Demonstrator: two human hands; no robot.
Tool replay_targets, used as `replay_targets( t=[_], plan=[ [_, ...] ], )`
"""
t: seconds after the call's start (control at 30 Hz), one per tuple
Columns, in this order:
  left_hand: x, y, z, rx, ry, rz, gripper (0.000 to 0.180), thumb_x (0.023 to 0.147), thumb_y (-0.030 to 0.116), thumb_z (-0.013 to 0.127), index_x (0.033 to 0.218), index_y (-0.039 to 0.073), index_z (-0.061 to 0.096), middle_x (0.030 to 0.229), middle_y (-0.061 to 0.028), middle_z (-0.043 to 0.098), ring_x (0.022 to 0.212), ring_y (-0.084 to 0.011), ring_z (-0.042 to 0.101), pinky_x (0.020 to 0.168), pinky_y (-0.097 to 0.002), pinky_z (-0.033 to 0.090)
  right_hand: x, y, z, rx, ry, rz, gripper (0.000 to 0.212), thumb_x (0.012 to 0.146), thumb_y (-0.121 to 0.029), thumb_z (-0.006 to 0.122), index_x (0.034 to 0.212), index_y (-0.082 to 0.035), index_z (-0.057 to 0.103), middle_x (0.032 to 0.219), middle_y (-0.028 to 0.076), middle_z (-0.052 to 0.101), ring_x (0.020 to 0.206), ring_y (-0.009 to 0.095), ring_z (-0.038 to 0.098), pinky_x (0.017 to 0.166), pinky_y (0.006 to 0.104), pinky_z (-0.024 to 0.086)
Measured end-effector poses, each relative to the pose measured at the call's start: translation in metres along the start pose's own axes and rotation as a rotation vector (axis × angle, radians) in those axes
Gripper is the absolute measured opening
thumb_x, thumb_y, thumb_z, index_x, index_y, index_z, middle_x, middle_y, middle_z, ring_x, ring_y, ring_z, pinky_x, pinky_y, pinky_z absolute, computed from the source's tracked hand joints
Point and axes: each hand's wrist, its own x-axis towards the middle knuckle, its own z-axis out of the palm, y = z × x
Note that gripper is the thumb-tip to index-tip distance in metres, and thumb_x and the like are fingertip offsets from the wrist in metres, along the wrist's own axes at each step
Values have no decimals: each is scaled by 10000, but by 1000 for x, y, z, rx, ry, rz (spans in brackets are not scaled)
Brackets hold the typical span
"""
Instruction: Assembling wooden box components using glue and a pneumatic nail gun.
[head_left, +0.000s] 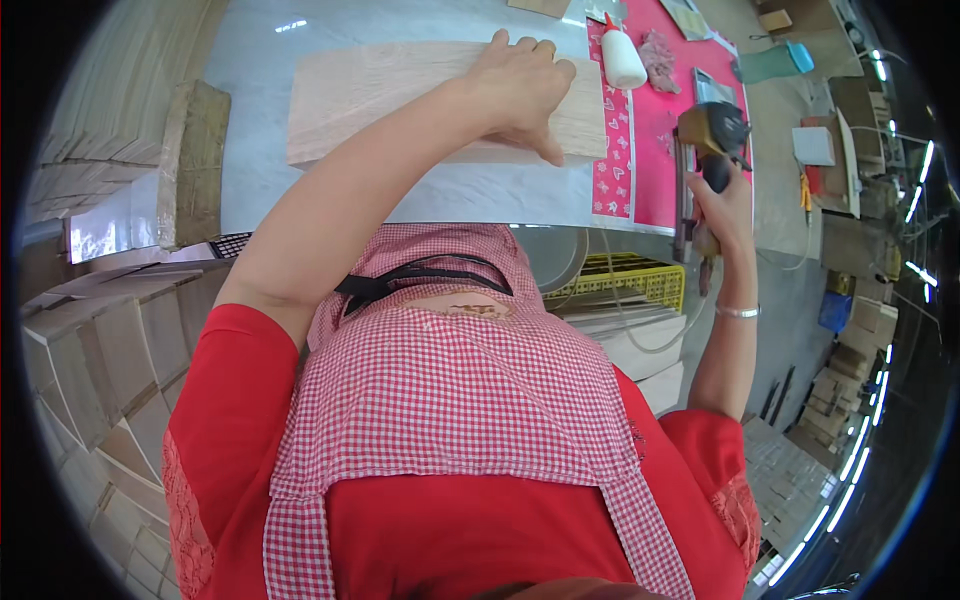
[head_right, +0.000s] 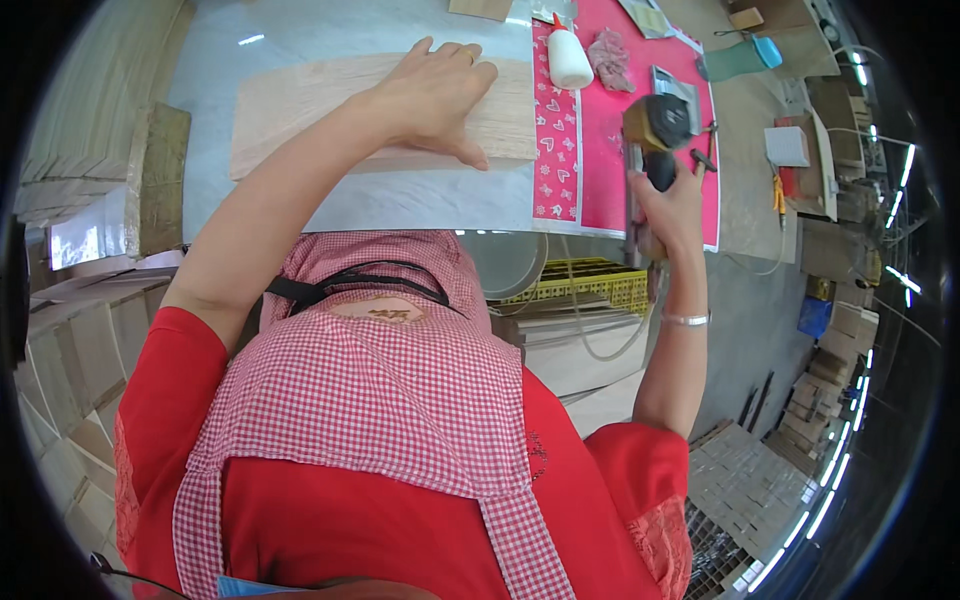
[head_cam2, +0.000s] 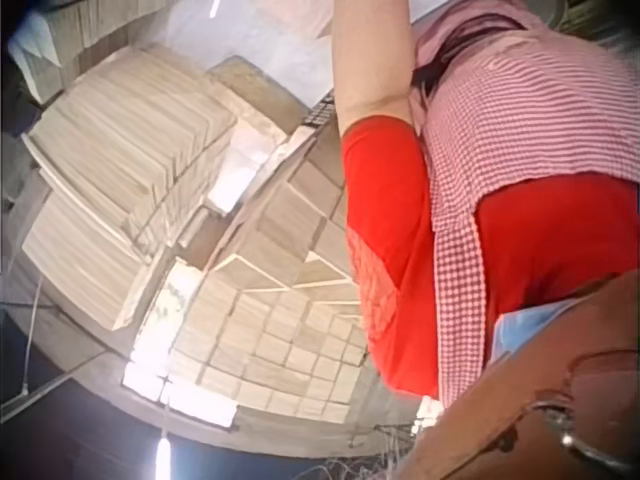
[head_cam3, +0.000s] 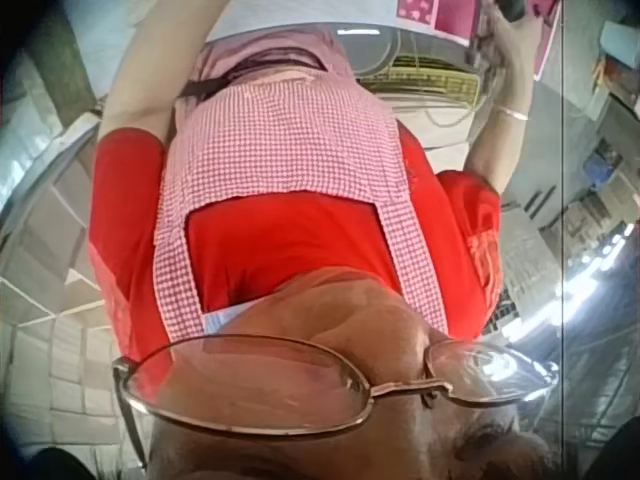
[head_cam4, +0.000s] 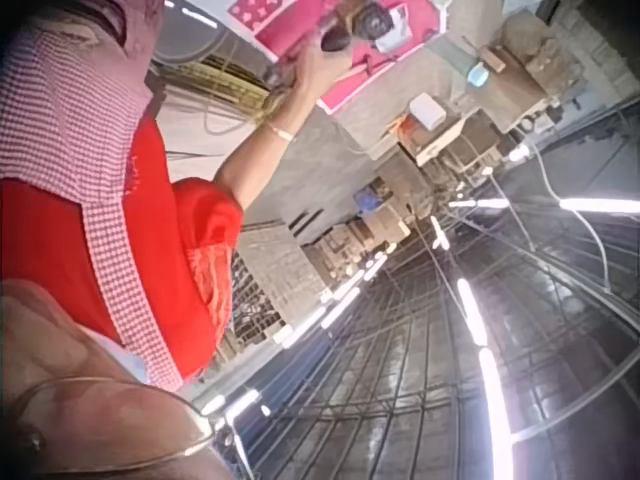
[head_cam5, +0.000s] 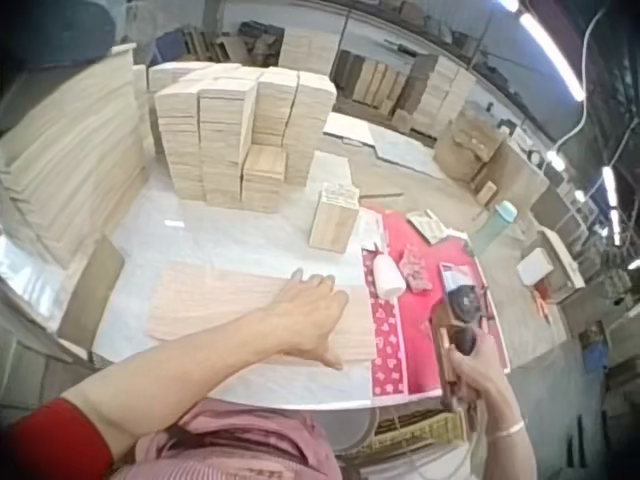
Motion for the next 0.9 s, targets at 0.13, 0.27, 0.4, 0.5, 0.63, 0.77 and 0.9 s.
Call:
replay_targets(
  t=[0.13, 0.27, 0.4, 0.5, 0.63, 0.77, 0.9],
  plan=[
    [2, -4, 16, -4, 129, 35, 751, 592, 473, 840, 1127, -5, 622, 1199, -218, 580, 1205, -357, 519, 1050, -531, 377, -62, -37, -21, 177, -85, 40, 269, 833, -194, 770, 966, 25, 687, 663, 18, 623, 490, 71, 530, 450, 246, 406],
    [3, 0, 12, -12, 138, 19, 722, 584, 438, 834, 1125, 5, 632, 1184, -214, 593, 1189, -348, 532, 1008, -480, 416, -96, -70, -14, 236, -102, -75, 205, 842, -165, 778, 891, 14, 691, 623, -9, 598, 465, 50, 469, 432, 238, 361],
    [1, 0, 14, 13, 178, 11, 720, 573, 449, 842, 1110, 12, 644, 1181, -208, 597, 1184, -335, 536, 991, -456, 425, -97, -69, -10, 162, -154, -110, 208, 838, -168, 792, 909, 3, 696, 604, -33, 574, 464, 32, 423, 425, 234, 329],
    [0, 2, 11, -7, 154, 15, 726, 568, 413, 821, 1119, -12, 614, 1237, -256, 568, 1195, -359, 529, 1009, -436, 420, -99, -75, -11, 152, -166, -72, 212, 843, -178, 789, 915, -1, 698, 596, -37, 563, 469, 31, 428, 427, 235, 329],
    [0, 0, 14, -7, 161, 19, 712, 566, 409, 822, 1105, -10, 622, 1219, -243, 581, 1188, -351, 534, 995, -437, 426, -99, -80, -10, 165, -167, -41, 214, 848, -186, 785, 913, -4, 694, 585, -42, 551, 471, 29, 433, 426, 237, 330],
    [1, 0, 14, -10, 168, 15, 699, 562, 402, 824, 1092, -9, 629, 1204, -234, 589, 1178, -350, 540, 983, -437, 431, -98, -85, -7, 166, -168, -43, 220, 856, -198, 779, 895, -4, 684, 569, -40, 542, 459, 31, 438, 416, 241, 336],
    [0, 1, 11, -26, 149, 17, 695, 559, 395, 823, 1091, -7, 630, 1197, -233, 590, 1170, -347, 543, 979, -439, 432, -104, -84, -4, 177, -179, 12, 239, 863, -219, 773, 874, -2, 673, 557, -32, 537, 439, 37, 446, 402, 247, 345]
  ],
)
